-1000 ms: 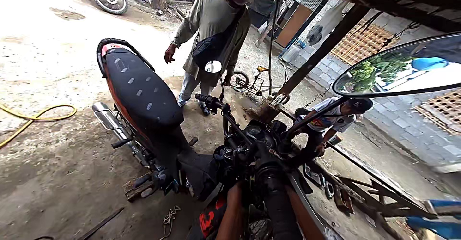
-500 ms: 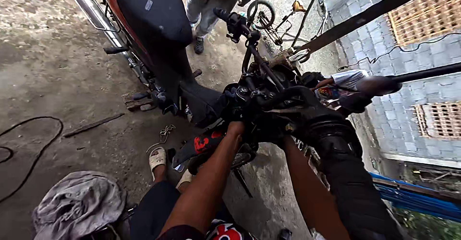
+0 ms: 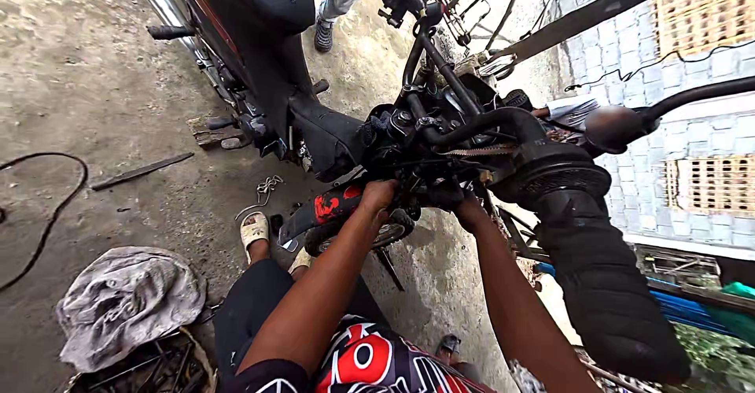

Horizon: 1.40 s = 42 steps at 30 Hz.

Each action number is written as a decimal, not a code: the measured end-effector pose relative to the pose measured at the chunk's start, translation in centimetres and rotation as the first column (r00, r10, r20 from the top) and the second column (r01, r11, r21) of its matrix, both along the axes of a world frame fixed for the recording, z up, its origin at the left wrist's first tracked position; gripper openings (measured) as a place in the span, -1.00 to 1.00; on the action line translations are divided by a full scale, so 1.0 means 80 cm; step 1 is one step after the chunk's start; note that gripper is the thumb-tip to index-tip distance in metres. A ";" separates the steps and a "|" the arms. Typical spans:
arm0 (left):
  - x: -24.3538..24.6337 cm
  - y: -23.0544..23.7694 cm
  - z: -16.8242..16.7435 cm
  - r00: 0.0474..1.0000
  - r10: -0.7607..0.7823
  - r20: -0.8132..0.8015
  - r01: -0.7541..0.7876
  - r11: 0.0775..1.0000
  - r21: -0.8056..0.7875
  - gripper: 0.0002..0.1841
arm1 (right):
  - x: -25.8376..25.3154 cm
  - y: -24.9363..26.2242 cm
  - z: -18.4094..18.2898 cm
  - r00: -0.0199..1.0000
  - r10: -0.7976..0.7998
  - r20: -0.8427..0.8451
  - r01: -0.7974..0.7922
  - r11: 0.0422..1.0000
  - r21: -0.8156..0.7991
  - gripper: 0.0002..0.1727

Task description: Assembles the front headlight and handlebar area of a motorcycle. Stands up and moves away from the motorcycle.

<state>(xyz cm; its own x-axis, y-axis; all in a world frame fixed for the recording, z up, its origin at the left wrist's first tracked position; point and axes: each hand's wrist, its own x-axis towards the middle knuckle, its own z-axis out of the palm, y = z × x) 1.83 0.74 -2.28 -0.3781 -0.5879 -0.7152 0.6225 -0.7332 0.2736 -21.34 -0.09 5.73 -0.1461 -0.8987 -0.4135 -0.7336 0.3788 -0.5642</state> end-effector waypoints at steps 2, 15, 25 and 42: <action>-0.004 0.000 -0.011 1.000 0.016 0.004 -0.016 1.000 -0.006 -0.78 | 0.007 -0.001 0.005 0.995 -0.086 -0.053 0.089 0.994 0.060 -0.57; -0.003 0.034 -0.018 0.922 0.384 -0.045 -0.384 0.923 0.011 -0.82 | -0.033 0.044 -0.022 0.967 0.017 0.256 -0.038 0.996 0.077 -0.57; -0.048 0.082 0.013 0.954 0.273 0.120 -0.234 0.934 -0.269 -0.82 | -0.005 0.010 -0.064 0.725 -0.285 0.627 0.291 0.952 0.095 -0.73; -0.067 0.063 0.005 0.942 0.237 0.238 -0.150 0.931 -0.333 -0.92 | -0.014 0.004 -0.094 0.394 -0.307 0.866 0.205 0.948 0.243 -0.84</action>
<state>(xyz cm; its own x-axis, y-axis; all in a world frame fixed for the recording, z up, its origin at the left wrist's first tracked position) -3.49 5.76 -1.92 -0.0528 -0.8357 -0.5467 0.6139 -0.4590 0.6422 -22.48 0.21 -1.82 0.1282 -0.8410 -0.5256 0.2937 0.5384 -0.7899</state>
